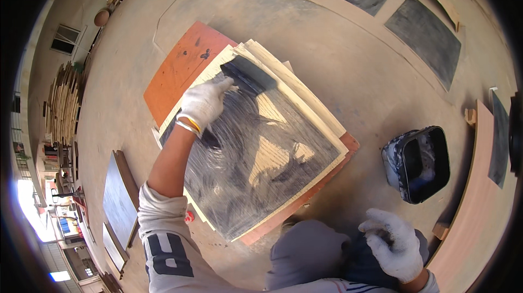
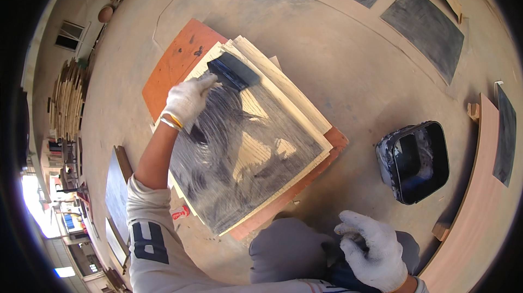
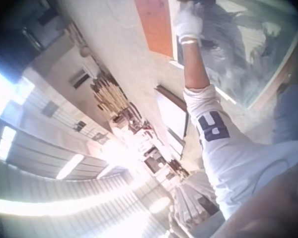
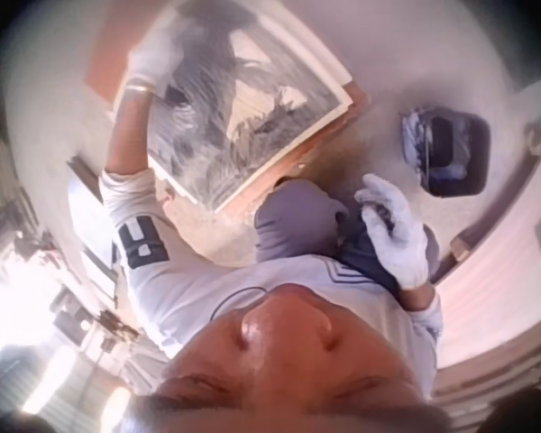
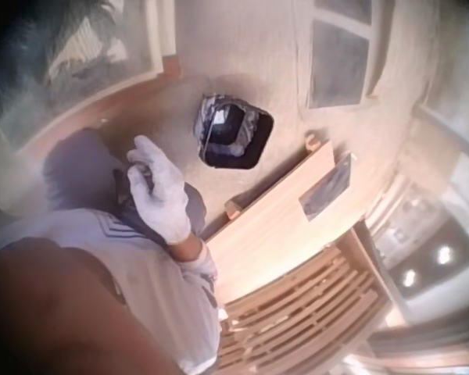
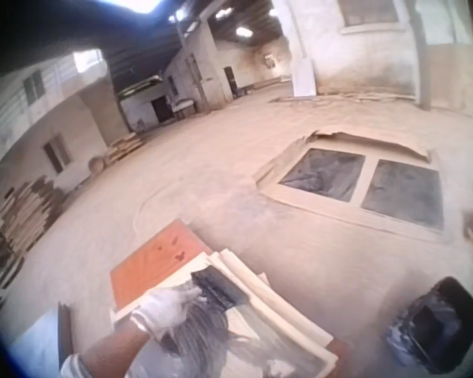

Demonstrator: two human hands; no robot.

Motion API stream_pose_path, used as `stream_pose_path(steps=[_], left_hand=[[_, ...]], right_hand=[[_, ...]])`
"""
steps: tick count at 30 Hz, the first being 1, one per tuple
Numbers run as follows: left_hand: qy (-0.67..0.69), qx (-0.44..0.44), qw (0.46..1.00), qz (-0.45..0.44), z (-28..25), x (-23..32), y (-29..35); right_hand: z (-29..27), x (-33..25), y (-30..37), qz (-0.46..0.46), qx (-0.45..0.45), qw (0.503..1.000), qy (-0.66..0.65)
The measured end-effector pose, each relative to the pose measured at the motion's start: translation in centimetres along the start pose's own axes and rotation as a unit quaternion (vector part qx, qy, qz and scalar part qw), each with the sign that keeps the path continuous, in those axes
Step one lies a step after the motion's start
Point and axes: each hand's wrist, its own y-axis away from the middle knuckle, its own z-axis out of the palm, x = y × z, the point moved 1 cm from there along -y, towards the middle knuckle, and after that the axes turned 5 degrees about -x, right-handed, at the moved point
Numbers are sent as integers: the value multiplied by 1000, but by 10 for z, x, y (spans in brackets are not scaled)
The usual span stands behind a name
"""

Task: The person sits on the floor and uses a paintbrush to apply black paint to rectangular wooden boards. They repeatedly dip the brush into a paint container, spread the paint across the board surface, and then set the painted boards aside on a nearby pink sheet.

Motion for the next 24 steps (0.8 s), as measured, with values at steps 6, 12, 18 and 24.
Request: stream_pose_path(steps=[6,12,18,24], left_hand=[[72,37,997,4,10,-80,-37],[47,-36,998,-16,3,-69,-20],[89,-29,995,-17,-2,-54,-24],[53,-44,998,-14,-7,-50,-11]], right_hand=[[-3,-5,-4,-20,-30,999,36],[-1,2,-6,10,-10,1000,20],[-8,25,-2,-59,-114,964,233],[-5,13,-9,14,-96,987,132]])
